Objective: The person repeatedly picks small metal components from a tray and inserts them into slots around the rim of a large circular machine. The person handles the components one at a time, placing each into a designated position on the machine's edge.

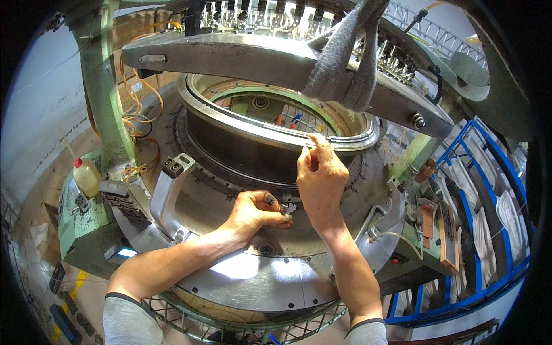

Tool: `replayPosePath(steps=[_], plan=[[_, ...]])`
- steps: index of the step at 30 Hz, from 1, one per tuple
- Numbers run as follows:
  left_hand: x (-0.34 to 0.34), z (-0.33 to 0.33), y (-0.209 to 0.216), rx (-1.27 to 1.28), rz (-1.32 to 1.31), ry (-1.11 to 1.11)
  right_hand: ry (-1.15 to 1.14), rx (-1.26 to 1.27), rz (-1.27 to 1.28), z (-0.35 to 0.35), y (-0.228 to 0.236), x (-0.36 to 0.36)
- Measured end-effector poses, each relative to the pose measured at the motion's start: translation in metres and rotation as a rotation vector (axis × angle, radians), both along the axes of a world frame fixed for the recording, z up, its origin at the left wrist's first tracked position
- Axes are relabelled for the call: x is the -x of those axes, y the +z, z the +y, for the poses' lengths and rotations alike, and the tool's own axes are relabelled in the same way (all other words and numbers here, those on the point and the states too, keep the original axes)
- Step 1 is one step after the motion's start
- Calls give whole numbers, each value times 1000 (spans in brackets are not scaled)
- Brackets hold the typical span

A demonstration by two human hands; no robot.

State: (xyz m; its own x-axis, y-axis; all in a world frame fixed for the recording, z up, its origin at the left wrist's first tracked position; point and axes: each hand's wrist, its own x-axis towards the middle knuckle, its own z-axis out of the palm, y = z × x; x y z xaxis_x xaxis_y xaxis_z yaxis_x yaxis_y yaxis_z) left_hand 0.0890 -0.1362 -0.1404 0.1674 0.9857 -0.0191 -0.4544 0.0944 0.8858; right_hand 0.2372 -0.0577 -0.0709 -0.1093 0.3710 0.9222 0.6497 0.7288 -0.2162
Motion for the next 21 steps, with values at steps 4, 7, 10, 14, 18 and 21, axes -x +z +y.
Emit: replayPosePath(steps=[4, 7, 10, 14, 18, 21], plan=[[-1, 0, -2, -4, 16, 10, 6, 0, -5, 1, 0, 0], [-1, 0, -2, -8, 22, 14, -5, 8, -21, 0, 0, 0], [-1, 0, -2, 0, 23, 13, -22, -23, -49, 0, 1, 1], [0, 1, -4, 13, 30, 8, -12, 21, -37, -1, 3, 1], [0, 3, -7, -13, 38, 6, -21, 52, -58, -2, 5, 1], [0, 3, -8, -22, 42, 4, -13, 57, -87, -1, 8, -2]])
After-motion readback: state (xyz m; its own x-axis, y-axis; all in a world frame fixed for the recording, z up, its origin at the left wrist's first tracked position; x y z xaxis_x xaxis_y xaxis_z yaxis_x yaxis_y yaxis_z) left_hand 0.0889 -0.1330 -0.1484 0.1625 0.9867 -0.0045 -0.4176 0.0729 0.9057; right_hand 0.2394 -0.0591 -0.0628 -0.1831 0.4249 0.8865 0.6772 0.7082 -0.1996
